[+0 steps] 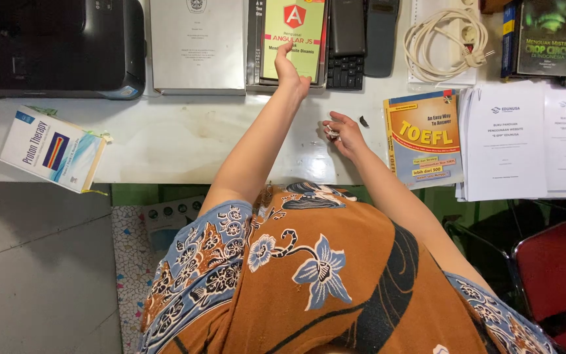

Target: The person puts a cover onto a calculator, sets it aside, and uses an eraser to rub marks off several books on the desk.

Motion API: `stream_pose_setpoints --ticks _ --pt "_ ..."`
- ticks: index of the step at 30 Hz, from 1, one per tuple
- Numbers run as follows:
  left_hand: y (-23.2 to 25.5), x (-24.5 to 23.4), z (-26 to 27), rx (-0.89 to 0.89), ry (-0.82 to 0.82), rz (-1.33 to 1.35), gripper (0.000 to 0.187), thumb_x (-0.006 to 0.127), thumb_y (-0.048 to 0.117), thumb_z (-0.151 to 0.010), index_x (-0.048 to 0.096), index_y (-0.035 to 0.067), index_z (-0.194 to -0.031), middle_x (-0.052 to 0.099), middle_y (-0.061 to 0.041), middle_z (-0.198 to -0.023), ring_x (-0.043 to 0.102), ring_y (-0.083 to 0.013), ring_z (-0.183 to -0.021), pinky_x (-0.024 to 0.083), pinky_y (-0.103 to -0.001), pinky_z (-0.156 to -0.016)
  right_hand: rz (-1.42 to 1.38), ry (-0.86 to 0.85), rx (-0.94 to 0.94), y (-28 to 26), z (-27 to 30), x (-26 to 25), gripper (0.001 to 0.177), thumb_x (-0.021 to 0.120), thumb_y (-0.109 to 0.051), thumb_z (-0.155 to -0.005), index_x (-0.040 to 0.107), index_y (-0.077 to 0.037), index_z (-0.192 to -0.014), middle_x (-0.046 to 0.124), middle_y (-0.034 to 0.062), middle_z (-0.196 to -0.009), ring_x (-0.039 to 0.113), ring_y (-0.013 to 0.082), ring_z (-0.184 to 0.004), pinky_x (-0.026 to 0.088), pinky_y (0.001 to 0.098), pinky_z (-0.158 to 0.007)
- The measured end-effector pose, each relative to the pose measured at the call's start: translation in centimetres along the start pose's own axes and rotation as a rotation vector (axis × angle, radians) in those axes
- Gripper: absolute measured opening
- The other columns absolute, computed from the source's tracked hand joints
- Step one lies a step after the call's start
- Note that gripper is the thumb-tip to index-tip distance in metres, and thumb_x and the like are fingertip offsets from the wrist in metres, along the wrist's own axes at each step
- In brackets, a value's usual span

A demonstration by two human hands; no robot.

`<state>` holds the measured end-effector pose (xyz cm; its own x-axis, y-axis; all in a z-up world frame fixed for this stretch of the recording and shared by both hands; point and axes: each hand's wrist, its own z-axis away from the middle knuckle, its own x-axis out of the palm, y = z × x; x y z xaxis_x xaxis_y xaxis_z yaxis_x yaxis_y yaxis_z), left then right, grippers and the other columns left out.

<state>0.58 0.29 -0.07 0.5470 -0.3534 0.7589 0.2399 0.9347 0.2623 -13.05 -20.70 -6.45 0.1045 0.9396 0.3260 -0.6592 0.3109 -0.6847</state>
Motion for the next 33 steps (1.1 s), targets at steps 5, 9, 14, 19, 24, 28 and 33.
stream_pose_setpoints --ticks 5,9,14,19,24,28,33 --pt "-0.7 -0.6 -0.4 0.068 -0.018 0.040 0.051 0.053 0.037 -0.090 0.057 0.003 -0.128 0.064 -0.015 -0.127 0.064 -0.0289 -0.115 0.052 -0.044 -0.094 -0.023 0.037 0.014 0.2 1.3 -0.8 0.049 0.058 0.001 -0.095 0.050 0.001 -0.143 0.066 0.0197 -0.119 0.064 0.0199 -0.086 0.054 0.0320 -0.073" --pt "-1.1 -0.5 -0.4 0.092 0.144 -0.086 0.051 0.054 0.039 -0.088 0.056 0.012 -0.131 0.061 -0.005 -0.132 0.055 -0.0221 -0.125 0.033 -0.044 -0.104 -0.033 0.043 0.015 0.4 2.2 -1.4 0.048 0.058 0.001 -0.096 0.051 0.002 -0.143 0.065 0.0200 -0.119 0.064 0.0198 -0.086 0.054 0.0316 -0.074" --pt "-1.4 -1.4 -1.6 0.115 0.131 0.008 0.063 0.061 0.043 -0.084 0.050 0.014 -0.139 0.052 -0.007 -0.143 0.044 -0.0254 -0.137 0.024 -0.046 -0.121 -0.025 0.041 0.011 0.8 3.3 -2.2 0.048 0.057 0.001 -0.096 0.051 0.002 -0.144 0.065 0.0197 -0.120 0.063 0.0194 -0.088 0.054 0.0311 -0.075" --pt "-0.3 -2.1 -2.9 0.015 0.130 0.094 0.105 0.069 0.049 -0.082 0.012 0.018 -0.164 0.017 -0.023 -0.161 0.029 -0.0420 -0.150 0.020 -0.048 -0.128 -0.047 0.037 0.001 1.6 3.7 -3.6 0.045 0.059 -0.001 -0.097 0.053 0.003 -0.141 0.065 0.0183 -0.118 0.065 0.0193 -0.090 0.055 0.0310 -0.077" --pt "0.7 -3.0 -2.1 -0.033 -0.018 -0.056 0.126 0.070 0.057 -0.078 -0.015 0.017 -0.163 0.002 -0.022 -0.171 0.020 -0.0403 -0.157 0.019 -0.058 -0.125 -0.079 0.041 -0.028 1.9 4.2 -4.5 0.034 0.059 -0.005 -0.099 0.057 0.004 -0.131 0.066 0.0171 -0.113 0.067 0.0209 -0.092 0.057 0.0320 -0.080" --pt "-0.3 -3.7 -0.4 0.060 -0.056 -0.244 0.120 0.065 0.061 -0.070 0.000 0.022 -0.163 0.005 -0.017 -0.167 0.016 -0.0392 -0.151 0.019 -0.059 -0.119 -0.100 0.077 -0.013 1.9 5.3 -5.1 0.027 0.061 -0.011 -0.102 0.059 0.002 -0.125 0.066 0.0149 -0.106 0.066 0.0208 -0.088 0.057 0.0331 -0.076" --pt "-2.8 -5.5 1.2 0.027 -0.028 -0.284 0.115 0.066 0.059 -0.077 0.006 0.016 -0.165 0.012 -0.020 -0.169 0.022 -0.0411 -0.154 0.022 -0.058 -0.121 -0.064 0.115 0.017 0.8 7.0 -5.3 0.027 0.059 -0.012 -0.099 0.060 -0.001 -0.123 0.067 0.0123 -0.104 0.067 0.0192 -0.087 0.058 0.0329 -0.073"
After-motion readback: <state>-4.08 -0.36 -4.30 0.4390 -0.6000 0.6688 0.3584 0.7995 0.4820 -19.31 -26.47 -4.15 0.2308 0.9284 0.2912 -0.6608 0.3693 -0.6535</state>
